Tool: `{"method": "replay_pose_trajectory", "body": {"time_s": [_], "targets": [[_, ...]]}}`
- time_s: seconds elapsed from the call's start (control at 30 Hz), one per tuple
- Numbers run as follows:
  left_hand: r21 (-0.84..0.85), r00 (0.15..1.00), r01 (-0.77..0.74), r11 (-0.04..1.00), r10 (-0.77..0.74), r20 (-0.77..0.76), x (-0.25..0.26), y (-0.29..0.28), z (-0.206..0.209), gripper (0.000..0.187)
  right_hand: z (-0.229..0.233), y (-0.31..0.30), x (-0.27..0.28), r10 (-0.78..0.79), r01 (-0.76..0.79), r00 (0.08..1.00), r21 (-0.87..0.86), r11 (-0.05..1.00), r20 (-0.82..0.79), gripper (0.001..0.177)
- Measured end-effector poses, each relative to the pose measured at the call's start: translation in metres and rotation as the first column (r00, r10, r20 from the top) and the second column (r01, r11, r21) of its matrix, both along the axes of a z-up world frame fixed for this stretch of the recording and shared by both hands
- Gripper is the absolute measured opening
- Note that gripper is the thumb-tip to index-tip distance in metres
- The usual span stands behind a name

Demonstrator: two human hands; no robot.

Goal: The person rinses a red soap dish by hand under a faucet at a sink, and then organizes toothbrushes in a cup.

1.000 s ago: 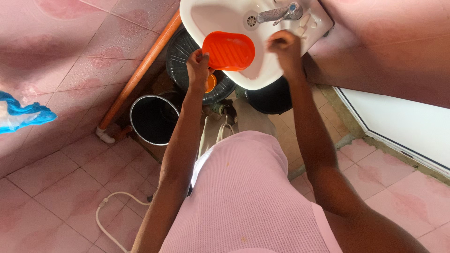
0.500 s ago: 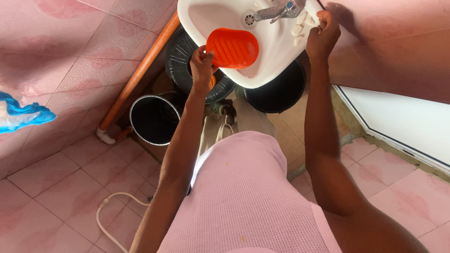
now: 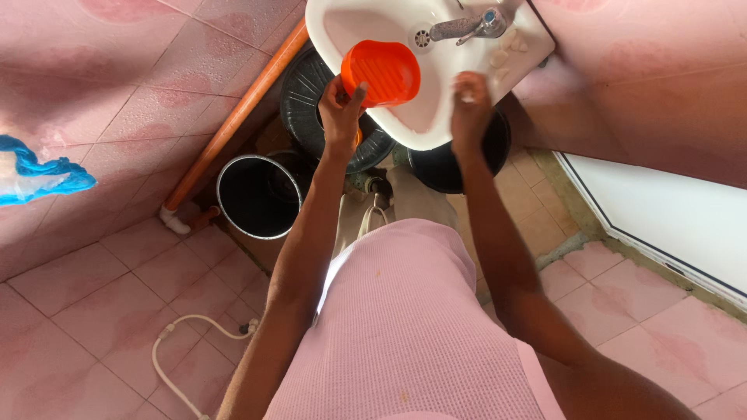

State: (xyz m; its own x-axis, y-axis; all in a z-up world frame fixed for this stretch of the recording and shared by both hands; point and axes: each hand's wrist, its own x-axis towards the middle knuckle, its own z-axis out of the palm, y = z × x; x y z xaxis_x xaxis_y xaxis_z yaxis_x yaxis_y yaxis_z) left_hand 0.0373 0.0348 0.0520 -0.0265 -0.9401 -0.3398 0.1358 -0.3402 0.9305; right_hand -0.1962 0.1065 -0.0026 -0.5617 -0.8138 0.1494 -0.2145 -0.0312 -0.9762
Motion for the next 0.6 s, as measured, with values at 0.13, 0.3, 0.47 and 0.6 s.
{"method": "replay_pose_trajectory", "body": {"time_s": [0.13,0.3,0.47,0.6], "targets": [[-0.081,0.942,0.065,0.995,-0.034,0.335,-0.009,-0.002,0.010,0.046,0.005,-0.004,0.049,0.321,-0.321,0.945,0.021,0.947,-0.060,0.035],[-0.410,0.687,0.260,0.874,0.131,0.715,-0.039,-0.008,0.013,0.058,0.009,-0.019,0.085,0.397,-0.362,0.893,0.188,0.913,-0.210,0.030],[-0.426,0.575,0.394,0.814,0.143,0.805,-0.060,-0.005,0.027,0.071,0.006,-0.032,0.089,0.333,-0.342,0.940,0.210,0.916,0.077,0.014],[-0.406,0.513,0.453,0.793,0.140,0.847,-0.071,-0.002,0.038,0.077,0.003,-0.034,0.080,0.340,-0.354,0.926,0.064,0.933,0.162,0.016]]}}
